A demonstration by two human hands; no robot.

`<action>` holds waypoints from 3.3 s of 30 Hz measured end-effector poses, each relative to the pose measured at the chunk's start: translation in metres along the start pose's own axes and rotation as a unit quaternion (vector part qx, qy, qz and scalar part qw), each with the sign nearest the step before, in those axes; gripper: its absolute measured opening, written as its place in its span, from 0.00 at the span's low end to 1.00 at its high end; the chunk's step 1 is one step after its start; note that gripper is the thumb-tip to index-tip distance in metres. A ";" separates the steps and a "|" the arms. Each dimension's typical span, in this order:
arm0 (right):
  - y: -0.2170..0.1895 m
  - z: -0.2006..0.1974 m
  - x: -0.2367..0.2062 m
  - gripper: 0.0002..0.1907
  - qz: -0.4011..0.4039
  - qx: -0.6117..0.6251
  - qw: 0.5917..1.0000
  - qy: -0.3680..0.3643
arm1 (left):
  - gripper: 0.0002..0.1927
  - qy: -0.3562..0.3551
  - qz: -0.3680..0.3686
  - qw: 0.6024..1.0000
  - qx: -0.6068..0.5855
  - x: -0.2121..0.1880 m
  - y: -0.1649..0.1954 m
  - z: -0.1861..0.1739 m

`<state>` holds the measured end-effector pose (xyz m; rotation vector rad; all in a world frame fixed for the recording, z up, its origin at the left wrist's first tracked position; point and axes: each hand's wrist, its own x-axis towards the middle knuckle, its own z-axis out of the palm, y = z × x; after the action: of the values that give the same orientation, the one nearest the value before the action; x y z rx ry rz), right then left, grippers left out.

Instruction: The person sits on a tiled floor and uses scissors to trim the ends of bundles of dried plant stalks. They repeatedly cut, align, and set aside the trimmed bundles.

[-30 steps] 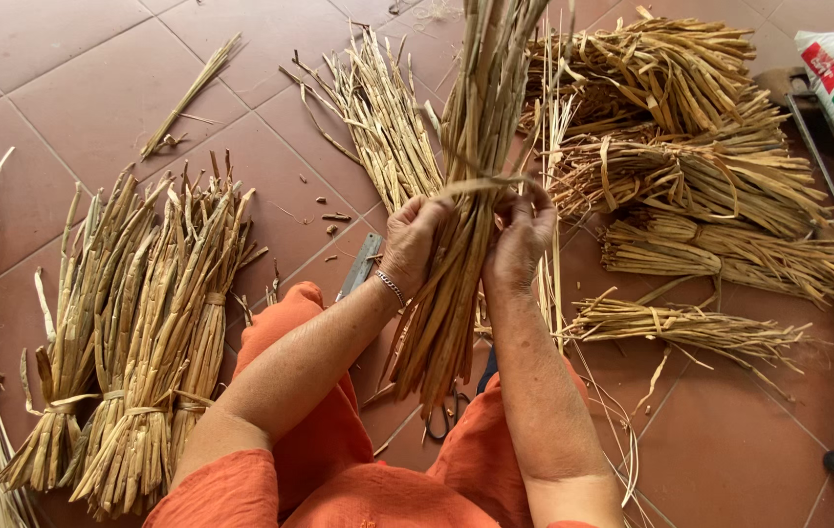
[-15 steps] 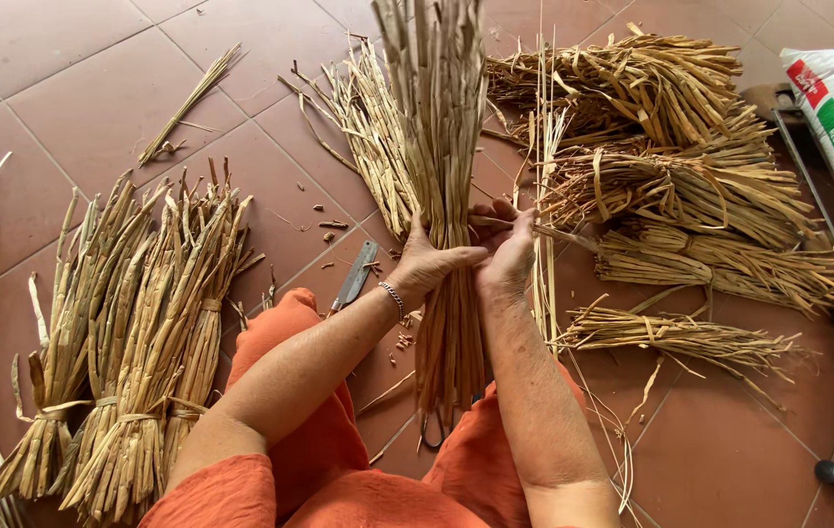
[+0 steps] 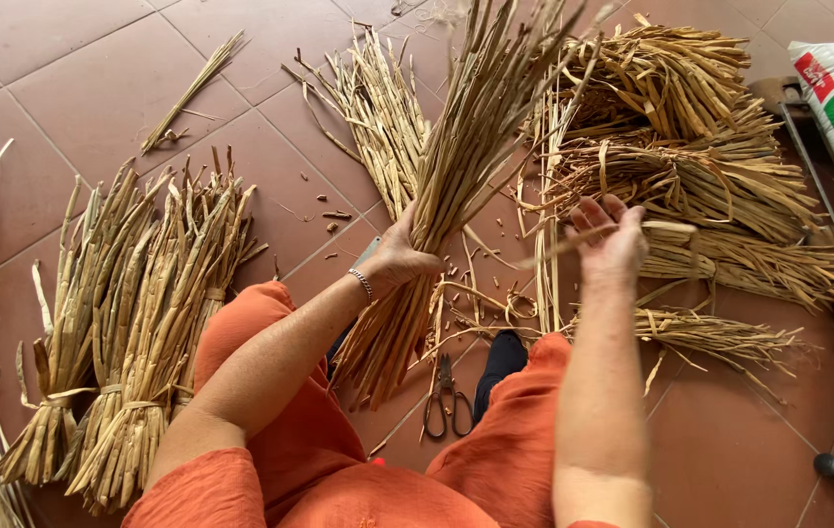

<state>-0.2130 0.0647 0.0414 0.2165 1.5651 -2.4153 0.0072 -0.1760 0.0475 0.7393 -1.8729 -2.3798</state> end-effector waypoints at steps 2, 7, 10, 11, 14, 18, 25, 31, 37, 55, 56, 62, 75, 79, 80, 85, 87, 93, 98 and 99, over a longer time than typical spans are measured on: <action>-0.008 -0.020 0.007 0.44 0.052 -0.141 0.987 0.055 | 0.43 -0.001 0.024 0.999 0.036 0.001 -0.012 -0.009; 0.000 -0.021 -0.009 0.71 -0.021 -0.348 0.937 0.032 | 0.32 -0.011 0.075 0.997 0.002 0.016 -0.040 -0.002; -0.004 0.006 -0.031 0.75 0.034 -0.312 0.926 -0.209 | 0.36 -0.018 0.124 0.992 0.009 0.018 -0.042 0.010; 0.001 0.014 -0.047 0.75 0.056 -0.277 0.920 -0.271 | 0.37 -0.022 0.132 0.991 0.008 0.017 -0.041 0.015; 0.028 0.049 -0.086 0.69 0.055 -0.217 0.859 -0.460 | 0.42 -0.063 0.139 0.988 0.032 0.012 -0.036 0.032; 0.029 0.061 -0.098 0.57 0.069 0.012 0.882 -0.467 | 0.36 -0.100 0.217 0.951 0.196 -0.002 -0.043 0.043; 0.004 0.052 -0.091 0.47 0.051 0.153 0.870 -0.466 | 0.24 -0.229 0.140 0.953 0.139 0.001 -0.080 0.038; 0.000 0.059 -0.093 0.37 -0.006 0.071 0.897 -0.436 | 0.22 -0.198 0.134 0.955 0.178 0.020 -0.120 0.028; 0.033 0.077 -0.109 0.16 -0.128 -0.072 0.927 -0.345 | 0.52 -0.114 0.313 0.911 0.241 0.029 -0.118 0.005; 0.126 0.117 -0.129 0.27 -0.094 -0.144 0.897 -0.407 | 0.46 -0.006 0.286 0.942 0.173 -0.007 -0.093 -0.061; 0.128 0.117 -0.129 0.27 -0.075 -0.185 0.881 -0.430 | 0.50 -0.022 0.290 0.948 0.127 -0.010 -0.094 -0.065; 0.126 0.131 -0.129 0.38 -0.079 -0.228 0.828 -0.506 | 0.61 0.040 0.319 0.936 0.144 -0.018 -0.089 -0.070; 0.117 0.127 -0.106 0.18 0.017 -0.229 0.876 -0.425 | 0.31 -0.044 0.271 0.959 -0.067 0.016 -0.111 -0.084; 0.126 0.119 -0.095 0.19 0.024 -0.172 0.889 -0.423 | 0.29 0.005 0.215 0.973 -0.080 0.025 -0.118 -0.089; 0.129 0.119 -0.094 0.19 0.037 -0.150 0.893 -0.423 | 0.32 -0.004 0.217 0.973 -0.072 0.023 -0.118 -0.090; 0.137 0.116 -0.093 0.19 0.086 -0.117 0.899 -0.413 | 0.63 0.031 0.208 0.975 0.075 0.006 -0.096 -0.081; 0.141 0.114 -0.095 0.20 0.120 -0.107 0.906 -0.393 | 0.66 0.032 0.229 0.972 0.046 0.002 -0.084 -0.075; 0.164 0.107 -0.091 0.18 0.184 0.066 0.896 -0.399 | 0.56 -0.036 0.266 0.957 0.112 0.003 -0.083 -0.063; 0.173 0.106 -0.089 0.20 0.185 0.123 0.880 -0.421 | 0.26 0.036 0.253 0.952 0.168 0.016 -0.108 -0.063; 0.168 0.106 -0.089 0.18 0.188 0.116 0.875 -0.430 | 0.22 0.039 0.285 0.945 0.157 0.018 -0.112 -0.063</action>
<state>-0.0773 -0.0856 -0.0391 -0.4264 0.7425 -1.9353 0.0445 -0.2074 -0.0726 0.2355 -2.0910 -1.7037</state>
